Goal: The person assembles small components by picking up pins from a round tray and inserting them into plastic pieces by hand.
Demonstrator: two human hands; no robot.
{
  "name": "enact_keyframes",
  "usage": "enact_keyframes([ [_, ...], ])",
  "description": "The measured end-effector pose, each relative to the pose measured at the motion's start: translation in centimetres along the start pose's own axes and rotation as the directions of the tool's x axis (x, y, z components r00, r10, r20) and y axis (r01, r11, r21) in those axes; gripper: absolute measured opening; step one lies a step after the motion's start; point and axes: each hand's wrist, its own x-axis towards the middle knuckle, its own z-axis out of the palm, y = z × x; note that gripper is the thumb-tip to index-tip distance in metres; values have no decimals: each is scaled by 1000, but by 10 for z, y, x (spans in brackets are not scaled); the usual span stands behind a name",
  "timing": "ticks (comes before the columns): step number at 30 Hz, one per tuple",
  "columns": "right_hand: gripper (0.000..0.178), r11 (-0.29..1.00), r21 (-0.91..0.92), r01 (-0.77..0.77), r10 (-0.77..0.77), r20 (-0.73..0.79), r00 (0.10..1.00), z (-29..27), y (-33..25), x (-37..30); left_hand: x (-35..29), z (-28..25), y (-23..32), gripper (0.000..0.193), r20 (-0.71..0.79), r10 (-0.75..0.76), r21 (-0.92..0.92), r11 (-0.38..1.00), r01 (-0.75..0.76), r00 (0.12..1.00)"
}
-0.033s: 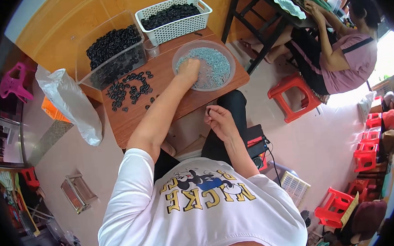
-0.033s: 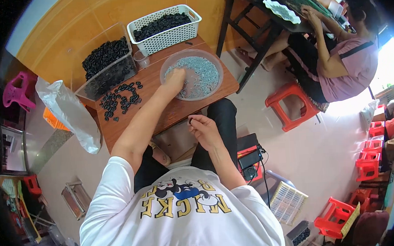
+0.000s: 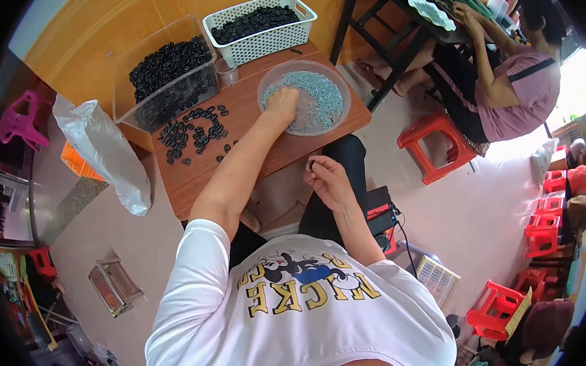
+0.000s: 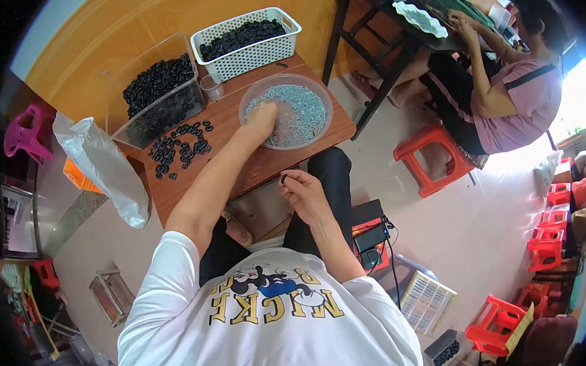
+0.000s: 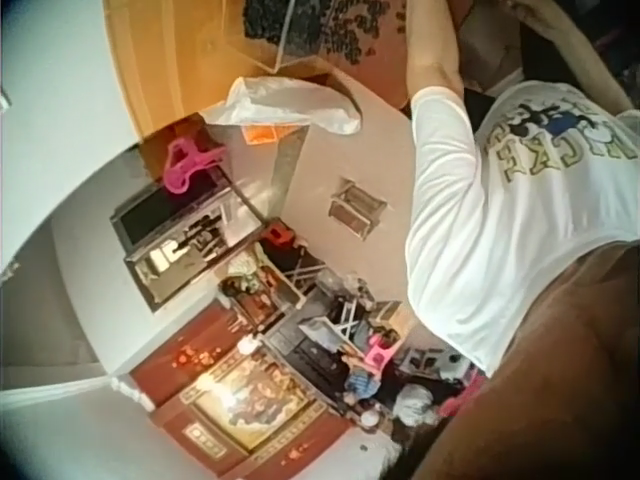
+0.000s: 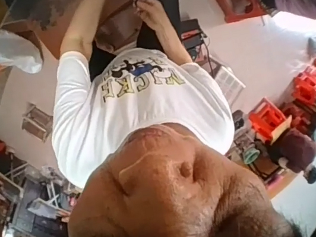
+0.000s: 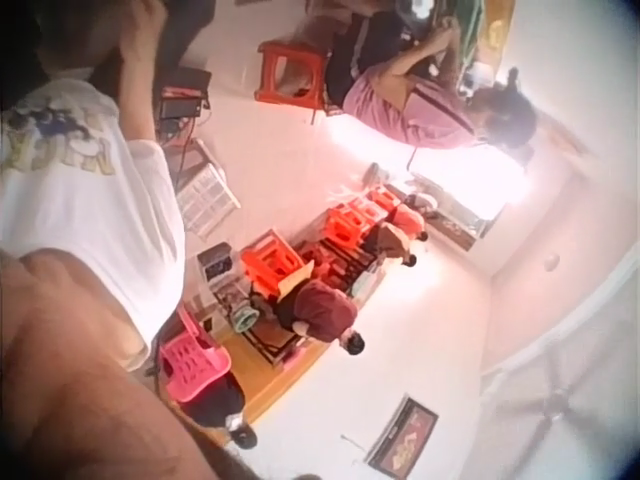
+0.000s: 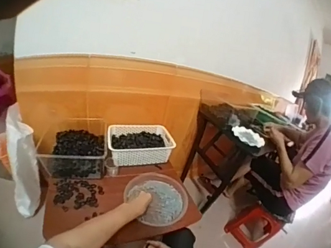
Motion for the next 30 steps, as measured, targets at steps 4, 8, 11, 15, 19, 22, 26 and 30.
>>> enact_keyframes([
  [4,11,996,6,84,-84,52,995,33,-12,-3,-1,14,-35,13,-160,42,-196,978,-73,986],
  [8,11,992,2,126,-126,22,992,39,-34,2,-55,-49,-11,12,193,-147,-911,342,233,970],
  [11,15,984,-156,85,-100,-86,991,57,-33,13,-117,-67,-14,11,390,-61,-888,-289,358,919],
  [15,26,919,-382,95,-129,-63,990,90,-12,20,-173,-62,-15,11,377,-47,-703,-665,253,925],
  [19,27,890,-451,73,-95,-28,995,100,6,22,-197,-62,-13,7,301,-249,-717,-696,47,921],
  [22,23,825,-560,76,-90,1,996,105,13,22,-204,-67,-9,8,273,-360,-770,-637,-22,892],
  [26,20,762,-635,131,-122,57,991,109,17,21,-208,-70,-5,11,273,-405,-786,-617,-40,872],
  [30,20,714,-686,141,-140,57,988,110,17,18,-210,-71,1,14,267,-415,-809,-587,-32,870],
])
